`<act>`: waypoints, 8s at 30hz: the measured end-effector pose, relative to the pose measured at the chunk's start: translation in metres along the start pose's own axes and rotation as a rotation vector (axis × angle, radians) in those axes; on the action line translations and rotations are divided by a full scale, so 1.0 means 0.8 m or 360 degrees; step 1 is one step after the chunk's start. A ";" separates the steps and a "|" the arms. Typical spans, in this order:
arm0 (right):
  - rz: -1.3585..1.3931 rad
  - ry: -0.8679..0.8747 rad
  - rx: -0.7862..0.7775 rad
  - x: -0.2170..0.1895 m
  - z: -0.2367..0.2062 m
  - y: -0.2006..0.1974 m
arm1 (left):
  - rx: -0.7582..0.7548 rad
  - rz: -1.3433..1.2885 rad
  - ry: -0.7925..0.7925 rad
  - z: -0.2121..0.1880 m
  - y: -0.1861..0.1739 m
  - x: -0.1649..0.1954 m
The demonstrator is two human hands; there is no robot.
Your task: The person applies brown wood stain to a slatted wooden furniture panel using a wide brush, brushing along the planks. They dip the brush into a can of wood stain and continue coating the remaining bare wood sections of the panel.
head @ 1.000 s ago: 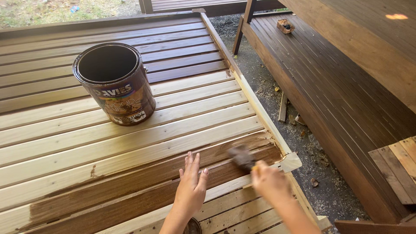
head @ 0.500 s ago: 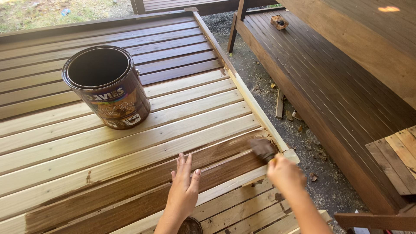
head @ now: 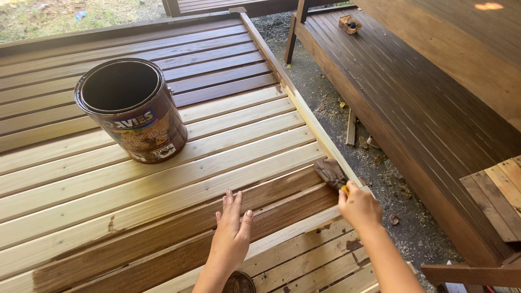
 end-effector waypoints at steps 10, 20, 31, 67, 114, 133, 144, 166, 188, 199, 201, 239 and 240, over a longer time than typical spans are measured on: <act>0.0009 0.0010 0.0110 0.004 0.011 0.005 | -0.0038 -0.0031 -0.0026 0.001 0.016 0.009; -0.0476 0.0122 -0.0090 0.042 0.000 -0.030 | -0.0017 -0.0049 -0.0012 -0.005 0.011 0.014; -0.0963 -0.0983 0.0774 -0.099 -0.005 -0.125 | 0.0030 -0.0046 0.0190 0.015 0.009 0.042; -0.1662 -0.1090 0.0281 -0.146 -0.039 -0.085 | -0.0051 -0.0031 0.0323 0.019 0.020 0.085; -0.0760 -0.0882 0.0515 -0.176 -0.148 0.057 | 0.0019 0.0029 0.0032 0.023 -0.065 -0.013; -0.0275 -0.0681 -0.0311 -0.093 -0.128 0.034 | 0.0014 0.0003 0.0105 0.020 -0.045 0.006; -0.1041 -0.0405 -0.0054 -0.134 -0.080 -0.080 | 0.0042 0.0002 0.0105 0.009 -0.051 0.014; -0.1016 -0.0856 -0.0231 -0.289 -0.256 0.000 | 0.0365 0.0016 -0.0220 -0.067 -0.209 -0.090; -0.0353 -0.0696 -0.0578 -0.386 -0.179 0.101 | 0.0760 0.0113 -0.0518 -0.202 -0.390 -0.215; -0.0020 -0.1662 -0.0414 -0.630 -0.519 0.120 | 0.1018 0.0200 -0.0626 -0.249 -0.470 -0.209; 0.0198 -0.1534 -0.0610 -0.621 -0.483 0.094 | 0.1002 0.0225 -0.0592 -0.231 -0.474 -0.203; -0.0276 -0.1249 0.0183 -0.753 -0.230 -0.171 | 0.0443 0.0436 -0.0211 0.070 -0.486 -0.208; -0.0143 -0.1276 0.0234 -0.743 -0.231 -0.181 | 0.0437 0.0428 -0.0190 0.074 -0.478 -0.203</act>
Point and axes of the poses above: each hand's wrist, its own z-axis towards the middle knuckle, its own y-axis out of the palm, x = y × z, the point moved 10 cm from there along z, towards the middle knuckle, and after that the axes turned 15 degrees about y, right-handed, at the moved point
